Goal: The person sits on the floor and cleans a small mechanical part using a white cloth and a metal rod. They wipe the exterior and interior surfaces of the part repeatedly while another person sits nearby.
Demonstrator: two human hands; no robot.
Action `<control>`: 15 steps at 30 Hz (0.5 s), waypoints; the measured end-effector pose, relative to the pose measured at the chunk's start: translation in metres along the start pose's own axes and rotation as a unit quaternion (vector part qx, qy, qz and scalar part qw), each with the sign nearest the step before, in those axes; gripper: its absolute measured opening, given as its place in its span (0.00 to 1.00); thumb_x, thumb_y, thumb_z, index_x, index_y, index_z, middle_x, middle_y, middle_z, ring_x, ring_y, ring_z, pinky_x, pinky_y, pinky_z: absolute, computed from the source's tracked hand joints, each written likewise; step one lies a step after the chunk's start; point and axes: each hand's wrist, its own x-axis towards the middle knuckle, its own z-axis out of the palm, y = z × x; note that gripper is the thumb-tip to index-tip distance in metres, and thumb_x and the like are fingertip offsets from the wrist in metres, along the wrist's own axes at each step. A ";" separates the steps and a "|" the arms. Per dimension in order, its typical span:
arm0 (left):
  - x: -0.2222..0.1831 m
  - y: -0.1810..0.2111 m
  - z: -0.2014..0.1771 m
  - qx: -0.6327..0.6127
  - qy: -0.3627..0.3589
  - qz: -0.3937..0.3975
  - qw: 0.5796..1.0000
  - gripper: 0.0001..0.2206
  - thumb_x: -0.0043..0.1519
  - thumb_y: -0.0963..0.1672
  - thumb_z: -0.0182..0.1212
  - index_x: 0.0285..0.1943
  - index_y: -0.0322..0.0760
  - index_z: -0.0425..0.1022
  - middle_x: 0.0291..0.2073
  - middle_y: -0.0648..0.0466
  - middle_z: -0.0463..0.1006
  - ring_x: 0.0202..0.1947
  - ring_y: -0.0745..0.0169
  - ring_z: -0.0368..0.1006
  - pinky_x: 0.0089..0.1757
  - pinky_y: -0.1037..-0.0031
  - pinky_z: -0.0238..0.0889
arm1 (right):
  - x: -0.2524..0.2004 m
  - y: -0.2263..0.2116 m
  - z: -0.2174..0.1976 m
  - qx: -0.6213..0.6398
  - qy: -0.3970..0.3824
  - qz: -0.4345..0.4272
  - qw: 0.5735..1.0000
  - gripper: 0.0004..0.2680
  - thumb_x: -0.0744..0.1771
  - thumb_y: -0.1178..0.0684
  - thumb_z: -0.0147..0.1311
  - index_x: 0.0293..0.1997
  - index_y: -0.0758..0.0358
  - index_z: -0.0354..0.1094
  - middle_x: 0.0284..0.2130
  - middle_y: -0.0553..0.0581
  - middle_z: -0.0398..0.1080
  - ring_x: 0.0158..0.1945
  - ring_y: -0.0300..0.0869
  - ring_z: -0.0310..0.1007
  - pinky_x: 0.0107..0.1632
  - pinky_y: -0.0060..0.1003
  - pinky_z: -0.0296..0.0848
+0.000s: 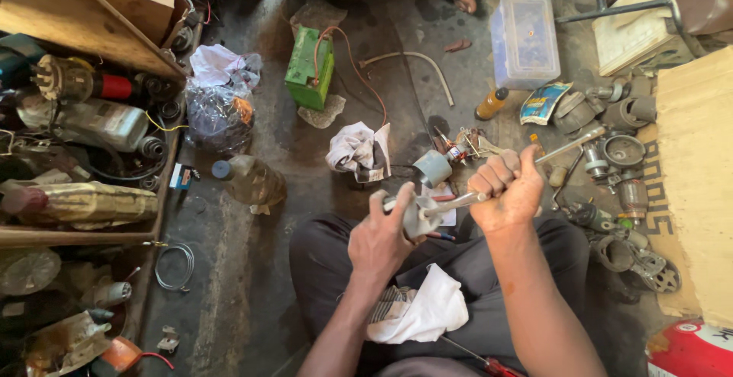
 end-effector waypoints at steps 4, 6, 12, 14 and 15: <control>0.007 -0.012 -0.008 0.012 -0.002 -0.016 1.000 0.45 0.39 0.52 0.82 0.70 0.61 0.63 0.55 0.43 0.70 0.33 0.40 0.79 0.29 0.55 0.72 | 0.008 0.012 0.004 0.007 -0.005 0.009 1.000 0.23 0.75 0.32 0.32 0.23 0.52 0.47 0.17 0.43 0.41 0.18 0.34 0.36 0.23 0.31 0.42; 0.007 -0.018 -0.010 0.012 -0.004 -0.024 1.000 0.46 0.39 0.52 0.82 0.71 0.60 0.62 0.55 0.46 0.70 0.33 0.41 0.79 0.29 0.56 0.72 | 0.011 0.018 0.001 0.011 -0.006 0.014 1.000 0.23 0.75 0.32 0.32 0.23 0.52 0.47 0.17 0.43 0.41 0.18 0.33 0.36 0.23 0.31 0.42; 0.007 -0.034 -0.005 0.003 0.028 -0.039 0.999 0.51 0.41 0.55 0.82 0.74 0.42 0.56 0.52 0.46 0.72 0.32 0.43 0.80 0.29 0.58 0.73 | 0.016 0.033 -0.005 -0.019 0.015 0.007 1.000 0.22 0.74 0.32 0.32 0.22 0.52 0.49 0.16 0.44 0.43 0.17 0.34 0.38 0.22 0.31 0.43; 0.008 -0.039 -0.002 -0.012 0.033 -0.043 0.998 0.51 0.43 0.56 0.81 0.72 0.35 0.55 0.51 0.45 0.73 0.33 0.42 0.80 0.30 0.58 0.73 | 0.017 0.040 -0.004 -0.044 0.033 -0.002 0.998 0.22 0.74 0.32 0.32 0.23 0.51 0.50 0.16 0.44 0.44 0.17 0.33 0.40 0.23 0.31 0.46; 0.009 -0.042 -0.001 -0.013 0.035 -0.041 0.998 0.51 0.41 0.56 0.82 0.71 0.35 0.55 0.51 0.44 0.73 0.32 0.41 0.79 0.30 0.56 0.73 | 0.016 0.043 -0.003 -0.057 0.043 -0.006 0.997 0.22 0.74 0.32 0.33 0.23 0.51 0.51 0.16 0.44 0.45 0.17 0.33 0.41 0.23 0.31 0.48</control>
